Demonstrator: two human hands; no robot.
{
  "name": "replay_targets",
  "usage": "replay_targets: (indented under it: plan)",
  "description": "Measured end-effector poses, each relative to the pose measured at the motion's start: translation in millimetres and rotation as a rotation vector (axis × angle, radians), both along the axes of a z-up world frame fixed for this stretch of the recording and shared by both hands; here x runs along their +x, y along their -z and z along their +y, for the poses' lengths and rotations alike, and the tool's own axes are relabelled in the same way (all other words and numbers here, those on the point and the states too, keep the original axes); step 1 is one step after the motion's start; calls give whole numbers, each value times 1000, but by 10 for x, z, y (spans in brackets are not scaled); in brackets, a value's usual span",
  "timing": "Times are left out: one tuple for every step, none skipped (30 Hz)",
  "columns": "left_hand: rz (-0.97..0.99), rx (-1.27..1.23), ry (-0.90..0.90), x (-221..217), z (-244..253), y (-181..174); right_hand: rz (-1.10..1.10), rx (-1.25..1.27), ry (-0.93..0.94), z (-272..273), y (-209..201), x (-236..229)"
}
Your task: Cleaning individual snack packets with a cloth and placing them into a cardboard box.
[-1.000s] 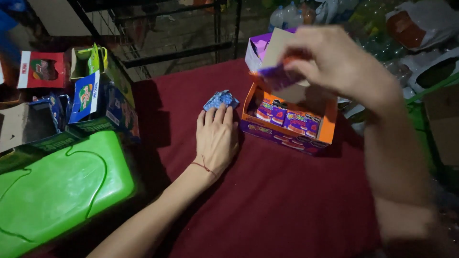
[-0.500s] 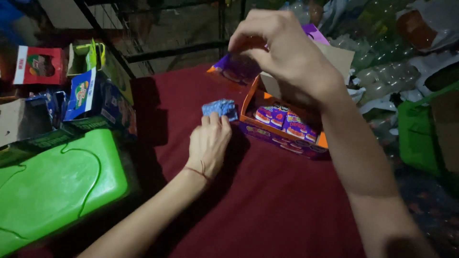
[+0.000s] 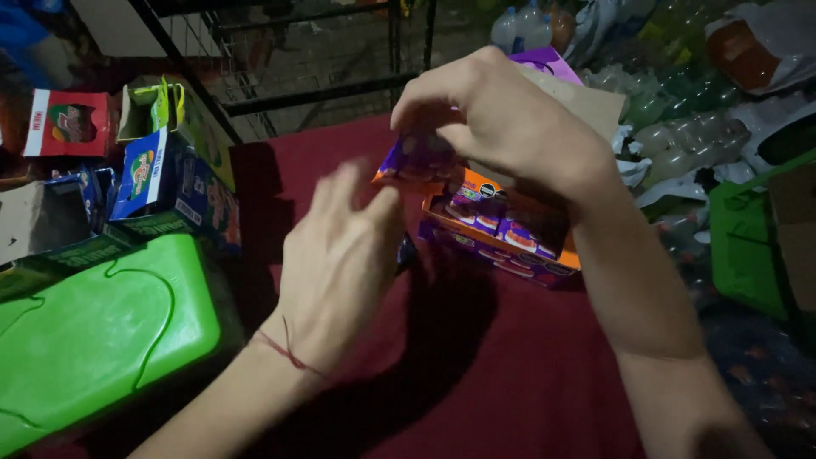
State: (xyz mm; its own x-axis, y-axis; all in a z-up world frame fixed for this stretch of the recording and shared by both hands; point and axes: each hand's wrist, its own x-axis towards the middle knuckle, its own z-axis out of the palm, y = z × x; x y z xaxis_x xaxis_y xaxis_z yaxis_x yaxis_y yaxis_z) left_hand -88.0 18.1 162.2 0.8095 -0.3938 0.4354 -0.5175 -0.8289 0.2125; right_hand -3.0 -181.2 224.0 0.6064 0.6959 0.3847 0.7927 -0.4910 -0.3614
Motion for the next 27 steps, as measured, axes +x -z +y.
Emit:
replay_targets:
  plan:
    - [-3,-2,0,51,-6,19,-3,-2,0,15,-18,-22]
    - [2,-181,102,100,-9,37,20,2,2,34,-34,-41]
    - [5,-361,205,150,-12,56,43,6,3,54,-49,-60]
    - [4,-362,203,191,-26,123,42,4,2,55,-50,-57]
    - [48,-476,283,232,-40,192,59,11,-34,56,-49,-52]
    - [93,-589,364,276,-55,264,77,18,-68,56,-43,-48]
    - [93,-590,363,310,-48,303,77,17,-69,63,-28,-27]
    - [59,-571,339,342,-40,342,55,24,-84,68,-8,-12]
    - [25,-551,314,373,-32,379,33,30,-99,72,10,3]
    - [24,-552,313,395,-6,384,32,29,-101,77,0,1]
    - [34,-552,298,416,22,387,17,32,-63,85,-12,-1]
    - [42,-553,282,437,55,391,1,34,-27,98,-25,-3]
    - [39,-553,280,448,61,384,-1,34,-30,50,-11,27]
    - [44,-456,169,454,63,380,-27,-7,67,1,4,57]
    - [49,-359,58,462,65,377,-53,-47,164,-49,19,88]
    - [49,-359,57,465,71,386,-53,-48,163,-81,12,89]
    - [0,-212,-35,469,76,395,14,-95,242,-115,6,91]
    - [-50,-64,-125,474,81,404,82,-142,321,-149,1,92]
    - [-50,-63,-124,506,99,495,82,-141,321,-188,31,107]
    - [-94,10,-172,542,124,577,156,-222,316,-218,50,133]
    - [-137,83,-219,580,149,659,230,-303,310,-248,69,161]
    - [-137,83,-223,600,153,699,230,-304,306,-281,159,181]
    - [-38,49,-226,622,156,743,302,-465,360,-315,253,203]
    - [62,13,-225,643,153,792,375,-625,418,-356,349,220]
    - [63,12,-227,652,145,798,376,-627,416,-359,425,297]
    - [11,12,-228,656,137,804,488,-663,427,-365,508,369]
    - [-40,12,-229,659,127,808,602,-699,437,-372,588,439]
